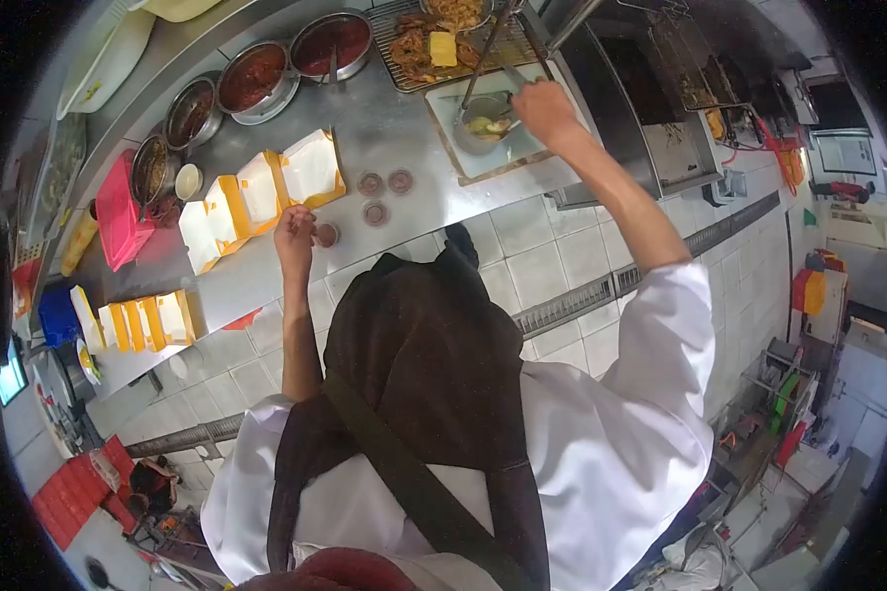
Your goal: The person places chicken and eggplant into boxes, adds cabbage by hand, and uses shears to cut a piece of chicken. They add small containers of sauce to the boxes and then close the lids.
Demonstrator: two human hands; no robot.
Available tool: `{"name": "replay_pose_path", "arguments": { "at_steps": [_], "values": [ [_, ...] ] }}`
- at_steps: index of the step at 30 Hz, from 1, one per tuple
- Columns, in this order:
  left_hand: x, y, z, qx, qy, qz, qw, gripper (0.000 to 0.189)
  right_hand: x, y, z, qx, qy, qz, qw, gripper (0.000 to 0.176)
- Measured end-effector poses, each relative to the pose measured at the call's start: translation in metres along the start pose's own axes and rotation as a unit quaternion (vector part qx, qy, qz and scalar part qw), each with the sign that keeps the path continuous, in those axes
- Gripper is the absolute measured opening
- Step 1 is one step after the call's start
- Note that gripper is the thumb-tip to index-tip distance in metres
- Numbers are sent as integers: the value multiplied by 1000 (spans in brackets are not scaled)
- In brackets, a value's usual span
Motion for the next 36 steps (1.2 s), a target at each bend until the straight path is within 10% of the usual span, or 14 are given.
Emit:
{"name": "replay_pose_path", "arguments": {
  "at_steps": [17, 27, 32, 36],
  "values": [
    [26, -38, 15, -34, -40, -44, 998, 11, -60, -150, 50, -39, -13, -98, 994, 27],
    [8, -25, 7, -26, 5, -149, 988, 39, 95, -163, -40, -38, -91, -200, 975, 34],
    [58, -5, -27, 9, 64, -499, 864, 64, 165, -161, -109, -130, -132, -160, 970, 21],
    [45, 4, -29, 13, 4, -507, 862, 63, 199, -157, -140, -158, -169, -150, 961, 15]
  ]
}}
Point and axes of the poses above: each hand's wrist, its own z-axis away from the middle knuckle, its own y-axis out of the palm, x = y × z, the point moved 7 cm from there along -z, towards the middle knuckle, and after that the axes turned 9 degrees about z, right-handed, at the moved point
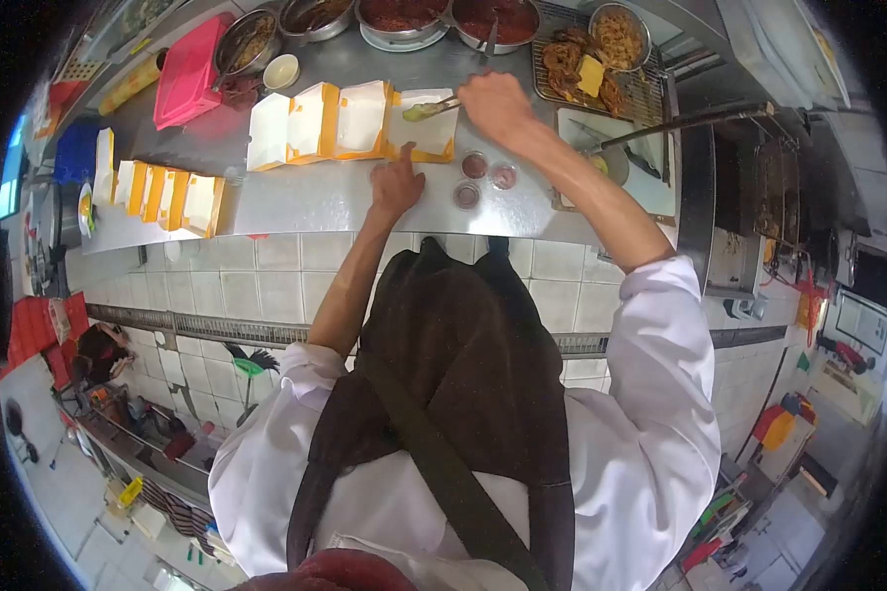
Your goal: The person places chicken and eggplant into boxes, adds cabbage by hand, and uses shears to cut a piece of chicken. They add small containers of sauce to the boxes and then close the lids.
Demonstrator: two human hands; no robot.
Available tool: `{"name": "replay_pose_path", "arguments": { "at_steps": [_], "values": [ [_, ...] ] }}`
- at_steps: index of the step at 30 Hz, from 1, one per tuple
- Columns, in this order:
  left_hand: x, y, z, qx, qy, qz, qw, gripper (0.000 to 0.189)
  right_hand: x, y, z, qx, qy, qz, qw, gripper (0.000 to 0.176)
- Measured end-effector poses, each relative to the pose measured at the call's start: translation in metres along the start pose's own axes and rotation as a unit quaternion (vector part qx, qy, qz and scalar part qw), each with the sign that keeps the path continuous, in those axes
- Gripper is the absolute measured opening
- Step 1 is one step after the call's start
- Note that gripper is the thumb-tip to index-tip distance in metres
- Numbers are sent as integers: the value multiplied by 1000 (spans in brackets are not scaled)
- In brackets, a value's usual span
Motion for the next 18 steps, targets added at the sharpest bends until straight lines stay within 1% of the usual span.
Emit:
{"name": "replay_pose_path", "arguments": {
  "at_steps": [1, 2, 3, 5, 6, 7, 8, 9, 10, 11, 15, 17, 18],
  "values": [
    [-1, 0, 1, -21, 4, -3, 1000, 61, 5, 4, -4, -19, -25, 7, 999, 15],
    [-2, -1, 2, -43, 8, -6, 999, 59, 5, 9, -7, -18, -31, 8, 999, 15],
    [-6, -6, 3, -46, 3, -3, 999, 59, 5, 14, -8, -8, -49, 8, 999, 16],
    [-8, -19, 4, -51, -27, 35, 998, 49, 3, 22, -7, 0, -71, 8, 997, 19],
    [-5, -21, 5, -54, -30, 35, 997, 49, 2, 24, -6, -16, -91, 24, 995, 24],
    [-2, -24, 7, -69, -24, 78, 994, 45, 2, 26, -3, -31, -109, 39, 993, 29],
    [0, -27, 9, -84, -16, 119, 989, 41, 0, 33, -2, -31, -111, 39, 993, 29],
    [2, -27, 11, -85, -17, 119, 989, 41, -2, 39, -1, -51, -119, 27, 991, 33],
    [5, -29, 14, -105, -21, 129, 986, 37, -4, 44, 1, -69, -127, 15, 989, 36],
    [7, -31, 18, -124, -24, 139, 982, 34, -6, 53, 2, -69, -128, 13, 989, 36],
    [5, -32, 21, -133, -27, 141, 981, 34, -3, 67, 8, -67, -162, 20, 984, 39],
    [1, -33, 20, -160, 1, 120, 980, 33, -1, 72, 11, -57, -170, 23, 983, 39],
    [-1, -34, 19, -158, 2, 120, 980, 33, 0, 74, 12, -49, -176, 28, 983, 39]
  ]
}}
Point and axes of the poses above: each hand's wrist, its own z-axis away from the middle knuckle, its own y-axis out of the palm, x = y × z, the point moved 7 cm from there along -z, towards the middle knuckle, and after that the axes turned 9 degrees about z, right-handed, at the moved point
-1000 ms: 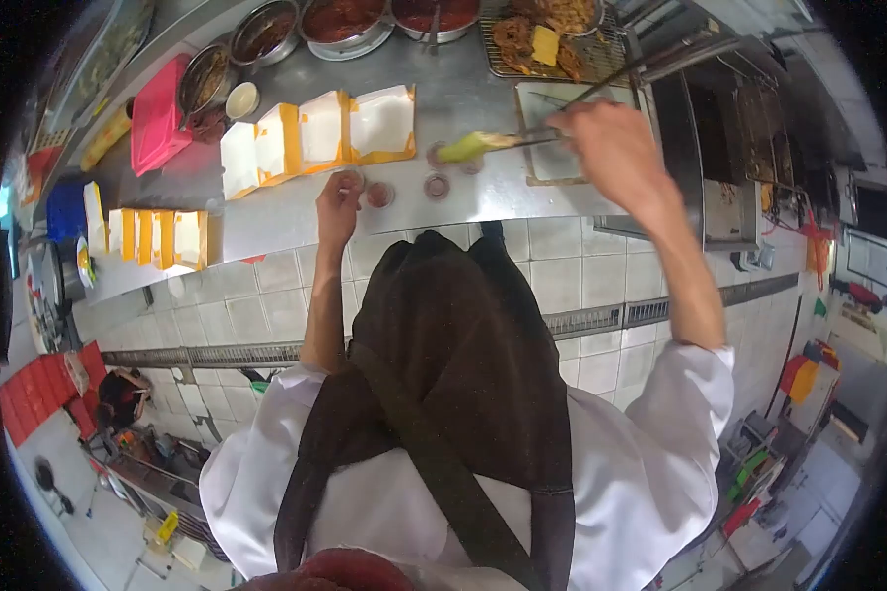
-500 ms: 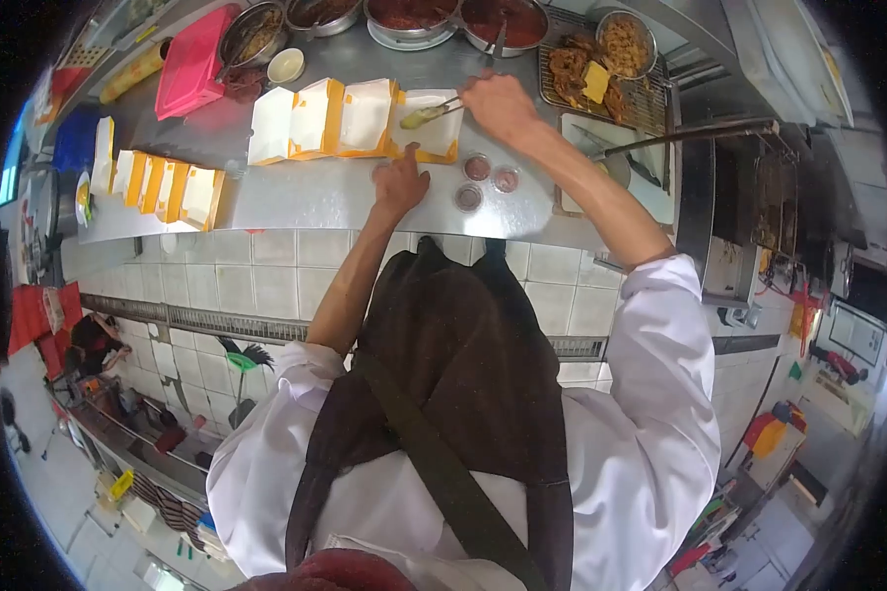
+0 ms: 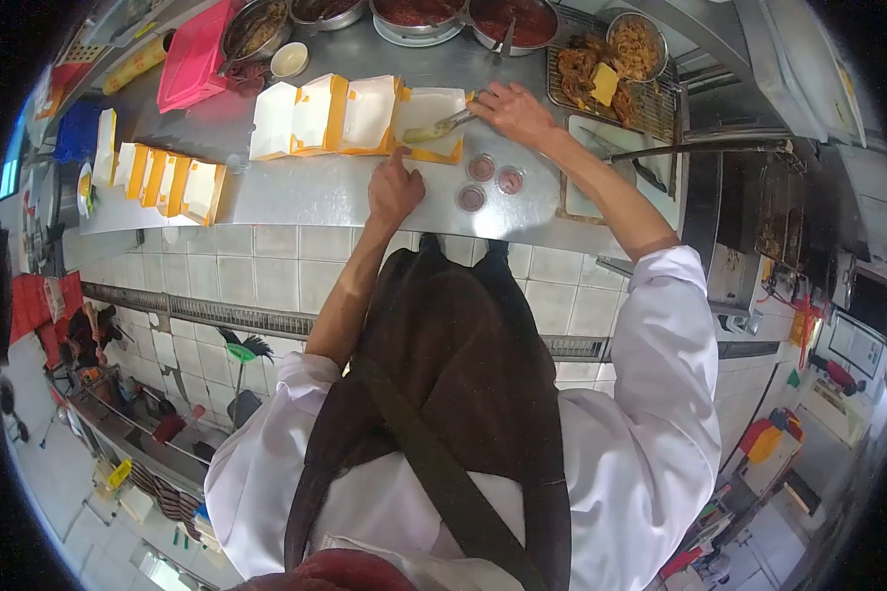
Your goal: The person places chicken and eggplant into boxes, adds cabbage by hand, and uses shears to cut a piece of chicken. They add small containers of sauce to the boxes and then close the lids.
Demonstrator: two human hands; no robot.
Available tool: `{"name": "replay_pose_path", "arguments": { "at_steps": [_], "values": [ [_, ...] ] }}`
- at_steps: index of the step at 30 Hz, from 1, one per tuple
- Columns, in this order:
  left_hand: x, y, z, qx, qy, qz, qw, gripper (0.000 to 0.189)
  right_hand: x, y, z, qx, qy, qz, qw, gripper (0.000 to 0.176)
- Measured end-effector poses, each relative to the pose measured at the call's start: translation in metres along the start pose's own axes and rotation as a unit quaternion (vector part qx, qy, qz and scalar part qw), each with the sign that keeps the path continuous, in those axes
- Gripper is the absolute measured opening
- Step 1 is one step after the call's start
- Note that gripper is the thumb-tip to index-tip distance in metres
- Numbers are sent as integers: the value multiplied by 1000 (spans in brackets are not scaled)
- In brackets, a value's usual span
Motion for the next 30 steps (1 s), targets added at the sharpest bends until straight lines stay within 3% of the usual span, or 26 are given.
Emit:
{"name": "replay_pose_path", "arguments": {
  "at_steps": [6, 8, 11, 13, 17, 20, 22, 23, 25, 28, 30],
  "values": [
    [-1, 15, -3, 79, -38, -47, 995, 39, 3, 0, 5, 33, 14, 6, 999, 38],
    [-4, 16, -3, 50, 21, -61, 997, 34, 1, -3, 5, 47, 29, -7, 998, 37],
    [-4, 22, -3, 60, 29, -84, 994, 38, 1, -4, 5, 84, 65, -23, 994, 33],
    [-4, 27, -4, 77, 27, -115, 990, 39, 5, 0, 3, 96, 51, -19, 994, 47],
    [-14, 32, -4, 116, 5, -120, 986, 41, 2, -9, 14, 67, 88, -34, 993, 50],
    [-28, 29, -3, 122, 5, -138, 983, 41, -7, -41, 43, 94, 154, -77, 980, 49],
    [-28, 30, 0, 139, 11, -140, 980, 41, -13, -78, 91, 98, 286, -192, 934, 43],
    [-27, 33, 0, 150, 10, -144, 978, 42, -12, -97, 117, 109, 303, -181, 929, 43],
    [-15, 33, 4, 168, 11, -51, 984, 36, -15, -120, 177, 149, 423, -252, 858, 35],
    [-23, 19, 15, 120, 100, 11, 988, 27, -22, -135, 254, 170, 503, -174, 829, 28],
    [-27, 13, 24, 135, 59, 53, 988, 26, -28, -118, 276, 196, 520, -137, 820, 26]
  ]
}}
Point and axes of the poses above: each hand's wrist, its own z-axis away from the middle knuckle, its own y-axis out of the palm, x = y × z, the point moved 7 cm from there along -z, towards the middle knuckle, and after that the axes turned 9 degrees about z, right-handed, at the moved point
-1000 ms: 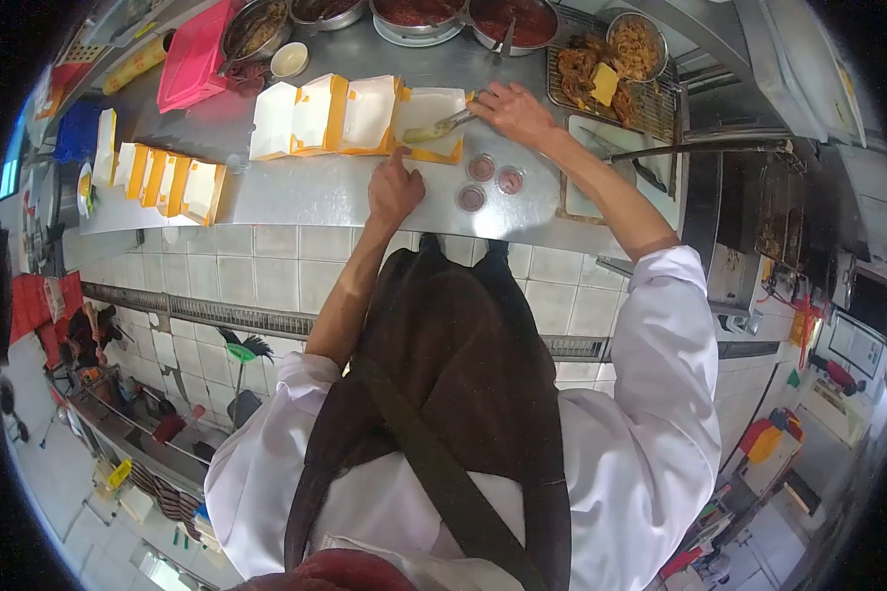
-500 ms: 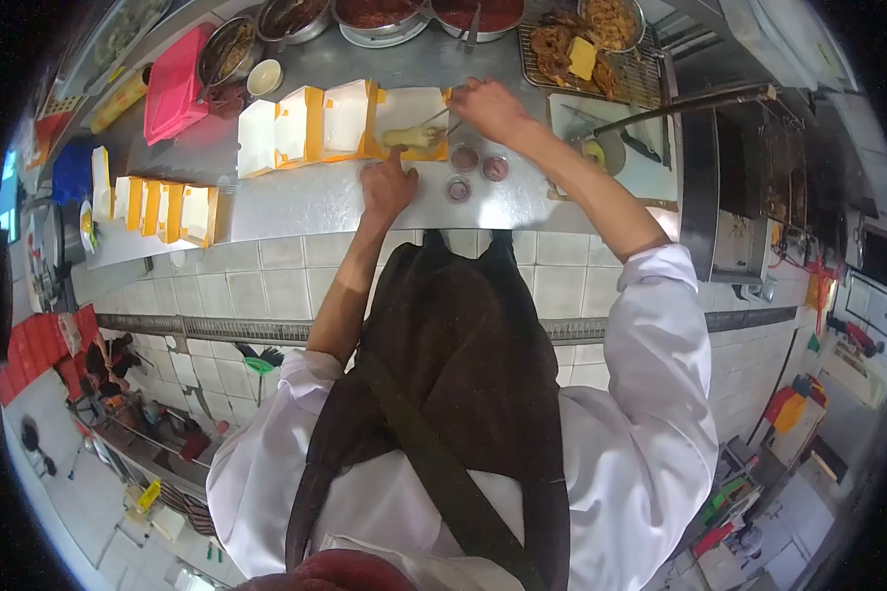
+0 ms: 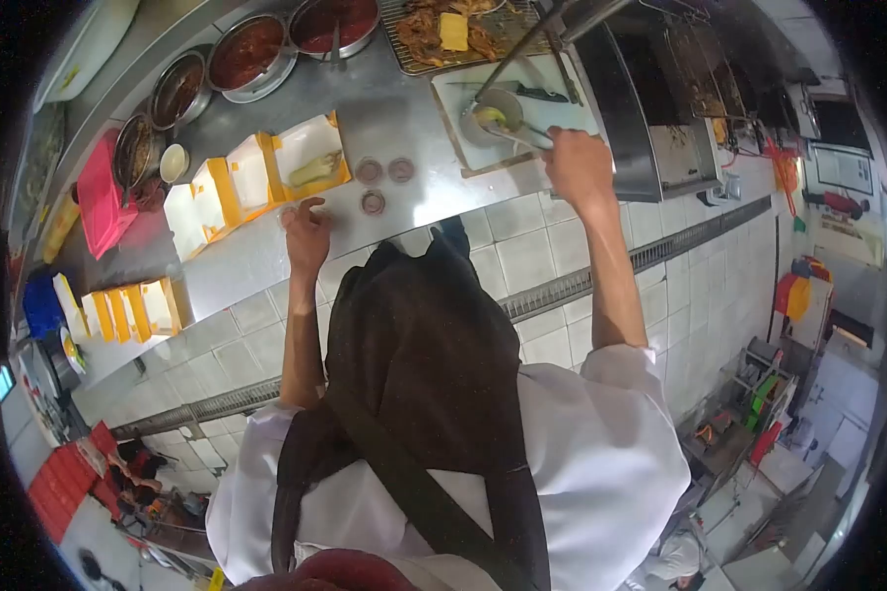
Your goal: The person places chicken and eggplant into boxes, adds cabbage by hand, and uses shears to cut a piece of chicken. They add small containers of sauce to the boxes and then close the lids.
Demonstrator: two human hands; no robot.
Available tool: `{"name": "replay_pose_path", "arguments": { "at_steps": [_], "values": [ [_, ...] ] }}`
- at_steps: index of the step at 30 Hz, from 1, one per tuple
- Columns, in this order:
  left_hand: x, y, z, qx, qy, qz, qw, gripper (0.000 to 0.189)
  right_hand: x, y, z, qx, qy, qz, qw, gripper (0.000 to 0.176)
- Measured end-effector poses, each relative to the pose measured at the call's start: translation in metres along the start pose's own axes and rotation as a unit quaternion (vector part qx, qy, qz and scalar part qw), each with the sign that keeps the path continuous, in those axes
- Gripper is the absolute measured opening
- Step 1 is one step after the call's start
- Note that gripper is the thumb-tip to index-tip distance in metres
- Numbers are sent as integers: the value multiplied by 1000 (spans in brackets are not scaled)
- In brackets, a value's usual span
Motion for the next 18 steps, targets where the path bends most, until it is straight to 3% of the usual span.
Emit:
{"name": "replay_pose_path", "arguments": {
  "at_steps": [1, 2, 8, 9, 11, 15, 18],
  "values": [
    [3, 0, 2, 4, -40, 47, 998, 26, -11, 13, -7, 1, 23, 39, 999, 23],
    [4, 2, 3, 6, -39, 43, 998, 26, -11, 27, -14, -54, -14, 67, 996, 16],
    [3, 7, 6, 31, -47, 30, 998, 21, 14, 72, -68, -102, -99, 214, 966, 16],
    [-1, 4, 6, 1, -4, 1, 1000, 20, 18, 78, -75, -107, -115, 202, 967, 16],
    [2, 1, 7, -5, -22, 4, 1000, 20, 15, 98, -86, -75, -143, 253, 954, 18],
    [11, -6, 16, -22, -64, 31, 997, 19, 8, 120, -94, -48, -174, 219, 959, 20],
    [16, -12, 26, -47, -36, 52, 997, 18, -8, 115, -94, -88, -173, 207, 959, 20]
  ]
}}
Point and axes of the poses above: each hand's wrist, its own z-axis away from the middle knuckle, its own y-axis out of the palm, x = y × z, the point moved 7 cm from there along -z, towards the middle knuckle, and after that the axes turned 9 degrees about z, right-handed, at the moved point
